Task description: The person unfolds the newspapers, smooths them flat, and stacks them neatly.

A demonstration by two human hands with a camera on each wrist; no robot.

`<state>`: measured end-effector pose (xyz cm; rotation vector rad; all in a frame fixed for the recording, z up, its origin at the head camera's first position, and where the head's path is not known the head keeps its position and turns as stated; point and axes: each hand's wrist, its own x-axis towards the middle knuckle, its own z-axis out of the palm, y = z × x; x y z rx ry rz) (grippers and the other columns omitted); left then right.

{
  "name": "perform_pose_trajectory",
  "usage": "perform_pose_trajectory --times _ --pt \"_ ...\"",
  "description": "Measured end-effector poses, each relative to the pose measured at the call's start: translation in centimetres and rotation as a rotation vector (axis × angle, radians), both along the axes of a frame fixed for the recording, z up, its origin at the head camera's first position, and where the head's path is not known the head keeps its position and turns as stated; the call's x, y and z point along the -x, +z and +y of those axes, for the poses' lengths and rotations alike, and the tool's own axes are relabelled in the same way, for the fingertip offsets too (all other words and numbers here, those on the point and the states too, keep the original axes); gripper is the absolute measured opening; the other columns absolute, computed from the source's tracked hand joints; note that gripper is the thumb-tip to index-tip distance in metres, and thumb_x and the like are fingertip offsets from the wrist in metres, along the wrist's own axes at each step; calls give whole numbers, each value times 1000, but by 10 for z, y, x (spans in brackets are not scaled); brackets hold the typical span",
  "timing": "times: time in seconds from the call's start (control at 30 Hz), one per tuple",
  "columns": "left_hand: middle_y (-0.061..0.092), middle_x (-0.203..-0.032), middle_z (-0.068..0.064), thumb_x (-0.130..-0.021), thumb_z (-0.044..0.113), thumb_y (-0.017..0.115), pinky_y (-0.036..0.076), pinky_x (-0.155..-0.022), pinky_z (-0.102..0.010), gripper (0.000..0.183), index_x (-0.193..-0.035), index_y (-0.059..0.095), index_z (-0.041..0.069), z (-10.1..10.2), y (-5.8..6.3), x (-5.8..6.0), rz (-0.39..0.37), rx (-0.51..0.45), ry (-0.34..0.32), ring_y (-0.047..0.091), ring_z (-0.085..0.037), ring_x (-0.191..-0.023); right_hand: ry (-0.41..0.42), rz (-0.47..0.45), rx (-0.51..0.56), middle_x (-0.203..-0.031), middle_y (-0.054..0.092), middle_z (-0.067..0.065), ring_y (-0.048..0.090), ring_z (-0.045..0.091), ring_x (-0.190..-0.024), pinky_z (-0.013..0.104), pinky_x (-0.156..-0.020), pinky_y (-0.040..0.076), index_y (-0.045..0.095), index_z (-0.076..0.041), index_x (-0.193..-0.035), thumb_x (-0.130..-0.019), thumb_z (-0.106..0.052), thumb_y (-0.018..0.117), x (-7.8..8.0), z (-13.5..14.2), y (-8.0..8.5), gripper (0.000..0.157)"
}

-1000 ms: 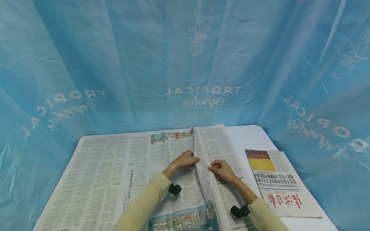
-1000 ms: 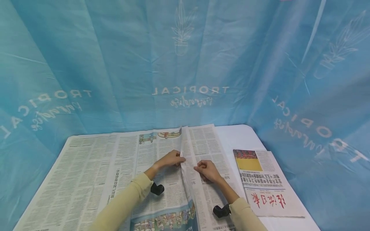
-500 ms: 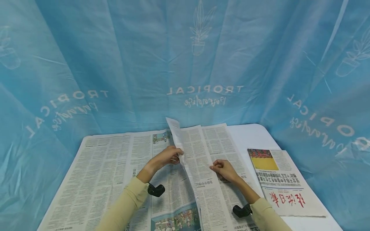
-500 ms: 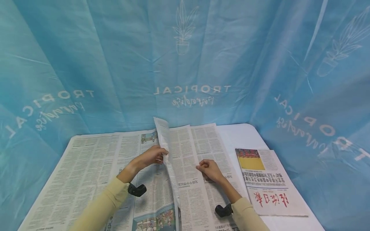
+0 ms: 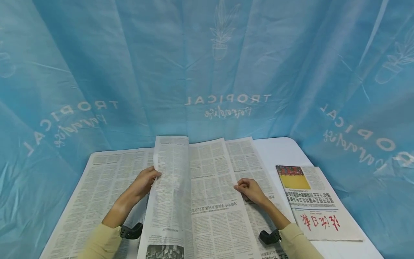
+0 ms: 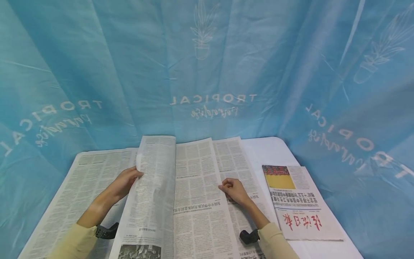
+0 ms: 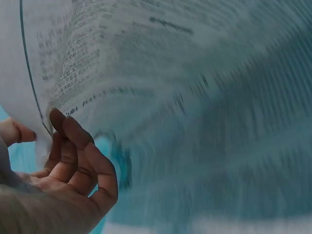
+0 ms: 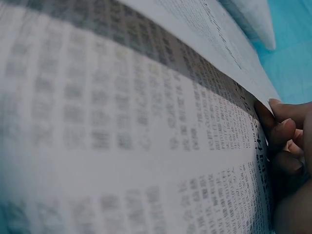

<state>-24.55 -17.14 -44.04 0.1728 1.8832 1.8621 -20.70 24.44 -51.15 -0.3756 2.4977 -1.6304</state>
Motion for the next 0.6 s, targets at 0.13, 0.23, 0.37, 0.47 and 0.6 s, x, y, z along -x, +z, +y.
perform_pose_trajectory --times 0.13,0.23,0.37,0.47,0.6 --pt "59 -105 -1 -102 16 43 54 -75 -30 54 -146 23 -8 -25 -8 -12 -23 94 94 64 -9 -85 1 1 2 -60 50 28 42 7 -46 26 -46 41 62 10 -95 -97 -8 60 -2 1 3 18" --pt "62 -100 -2 -102 17 47 55 -71 -29 58 -145 21 -12 -36 -14 -18 -37 145 149 66 -9 -80 -11 2 -4 -60 50 28 42 6 -45 25 -46 41 62 11 -94 -96 -7 61 -3 3 4 18" --pt "64 -98 -1 -101 19 53 56 -72 -30 65 -147 18 -12 -44 -21 -24 -62 143 154 67 -10 -79 -23 2 -18 -60 51 26 41 5 -46 25 -46 41 62 10 -95 -96 -8 61 -4 3 4 18" --pt "66 -98 2 -101 21 55 56 -75 -32 68 -148 16 -11 -47 -26 -28 -71 111 114 68 -11 -82 -23 4 -22 -60 51 26 41 5 -45 25 -47 42 62 10 -95 -96 -8 61 -3 1 3 18" --pt "68 -98 2 -101 20 56 57 -76 -33 64 -145 23 -13 -52 -30 -32 -56 94 82 69 -13 -84 -33 11 -23 -58 49 24 41 6 -44 26 -46 41 63 10 -94 -96 -8 61 2 1 -6 18"
